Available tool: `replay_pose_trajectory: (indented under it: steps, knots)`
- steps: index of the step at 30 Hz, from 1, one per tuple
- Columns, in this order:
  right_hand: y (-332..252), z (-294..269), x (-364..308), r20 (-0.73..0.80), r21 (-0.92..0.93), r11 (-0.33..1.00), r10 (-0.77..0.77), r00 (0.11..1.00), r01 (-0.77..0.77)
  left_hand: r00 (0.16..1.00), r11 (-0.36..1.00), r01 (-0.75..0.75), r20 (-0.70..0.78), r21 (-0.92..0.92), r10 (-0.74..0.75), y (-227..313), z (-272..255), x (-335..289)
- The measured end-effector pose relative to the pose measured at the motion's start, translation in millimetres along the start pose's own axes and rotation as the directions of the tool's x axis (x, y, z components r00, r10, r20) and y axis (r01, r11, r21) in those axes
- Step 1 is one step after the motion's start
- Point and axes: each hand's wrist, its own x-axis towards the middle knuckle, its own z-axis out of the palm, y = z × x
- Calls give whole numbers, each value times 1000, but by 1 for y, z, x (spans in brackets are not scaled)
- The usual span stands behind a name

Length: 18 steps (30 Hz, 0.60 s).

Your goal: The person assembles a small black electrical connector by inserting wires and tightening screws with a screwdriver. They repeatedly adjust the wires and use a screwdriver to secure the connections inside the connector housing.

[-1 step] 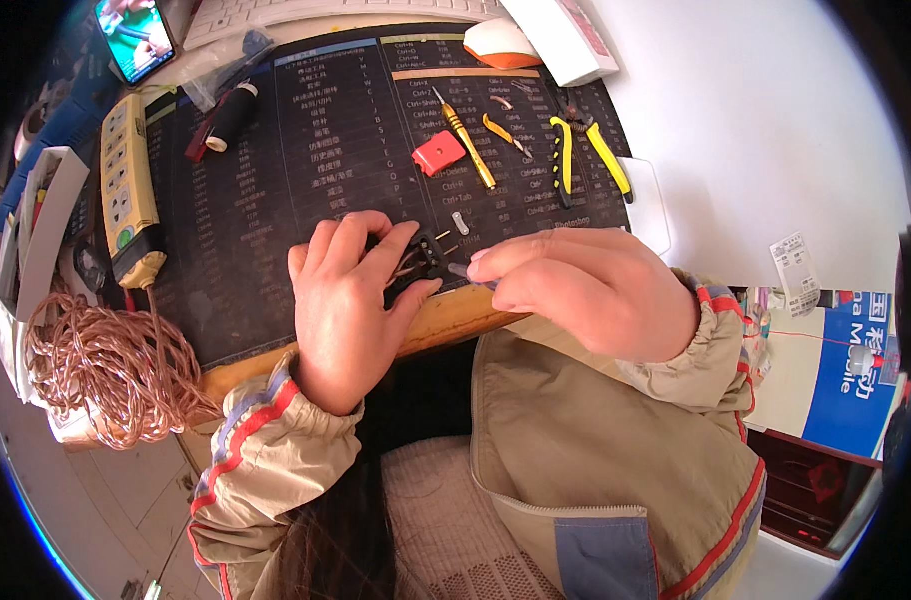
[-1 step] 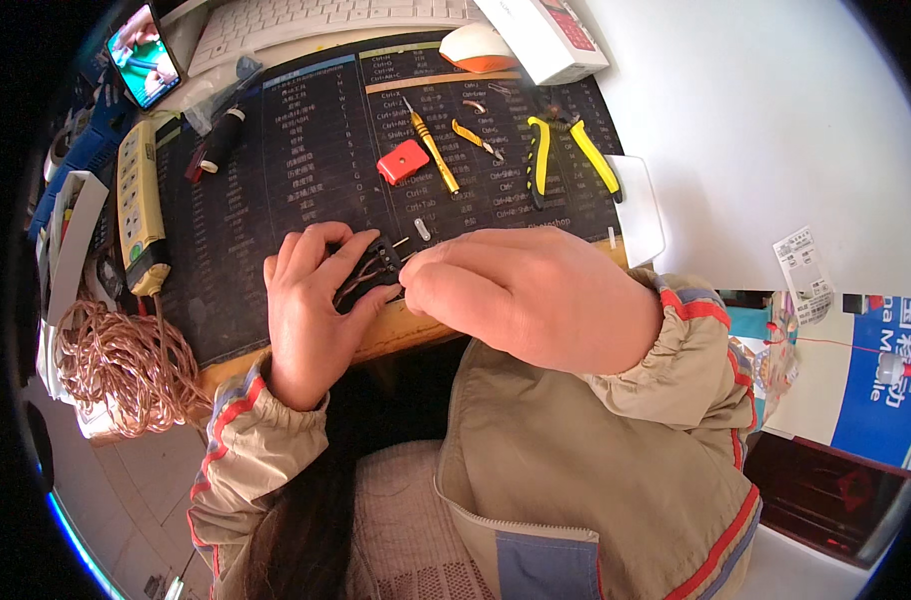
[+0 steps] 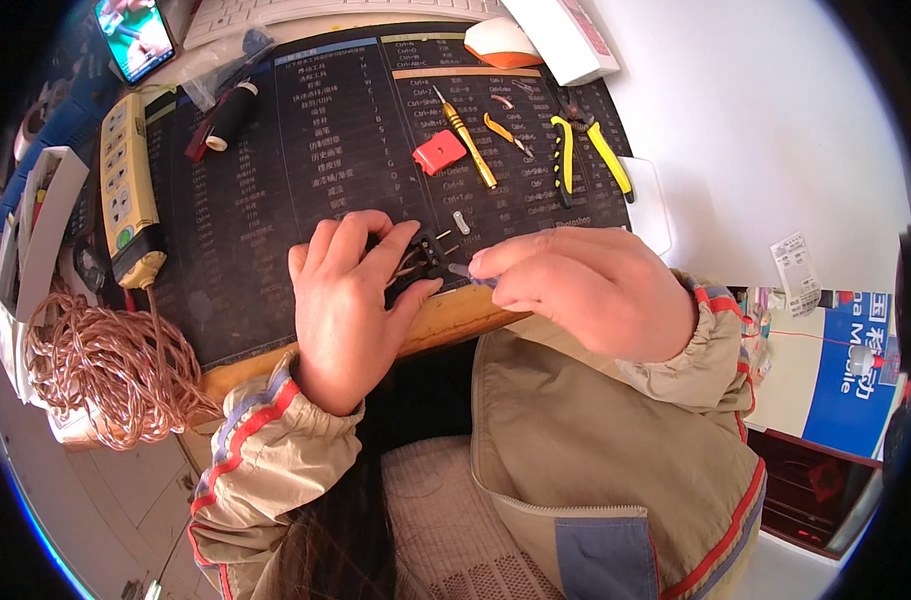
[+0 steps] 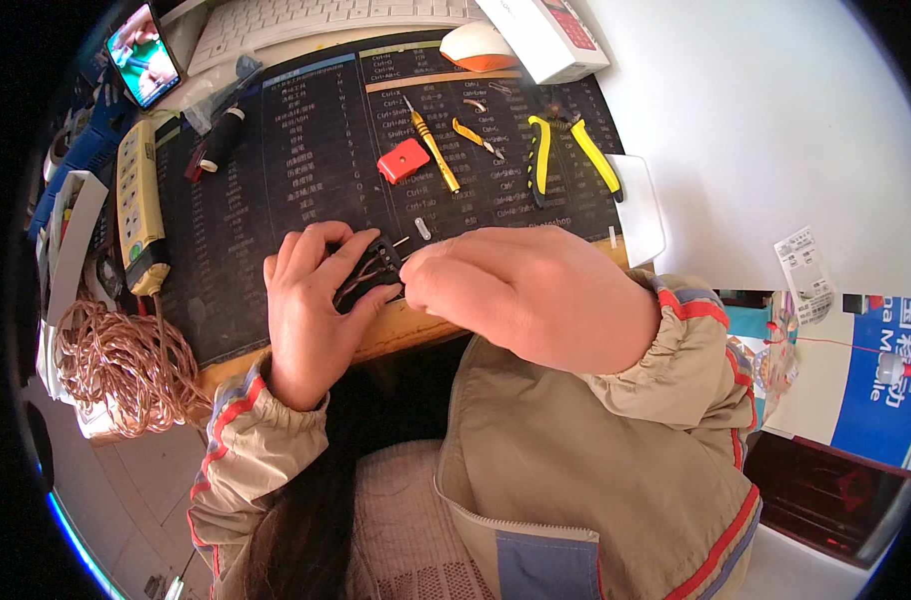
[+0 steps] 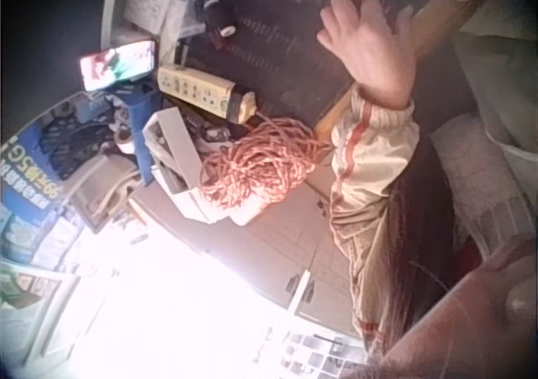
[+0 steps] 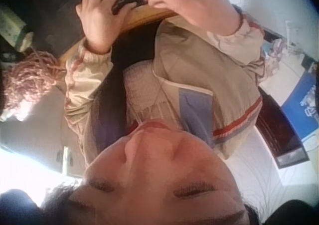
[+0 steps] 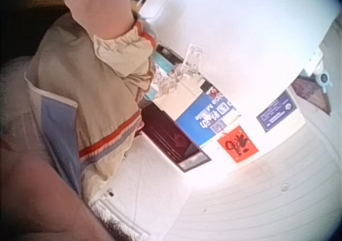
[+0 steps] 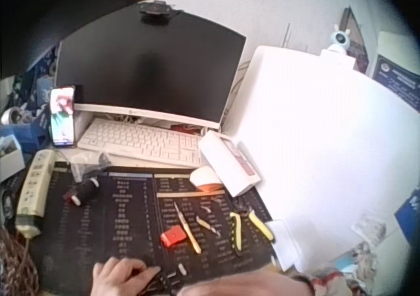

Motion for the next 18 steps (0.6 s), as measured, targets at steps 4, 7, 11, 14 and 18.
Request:
replay_pose_trajectory:
  steps: [4,7,11,14,18]
  knots:
    - [2,9,-4,-53,32,999,16,998,-14,1000,1000,6,3,-6,-6,0,0,0]
    - [3,16,-8,-114,40,998,42,993,-38,1000,1000,10,4,-5,-10,1,0,0]
    - [3,21,-9,-178,39,999,19,984,-13,1000,1000,13,5,-8,-13,1,0,0]
    - [1,13,-9,-56,-157,982,-114,992,104,1000,1000,8,-2,-7,-8,1,0,0]
    - [-1,9,-5,9,-157,980,-124,992,124,1000,1000,8,-4,-5,-9,1,1,-1]
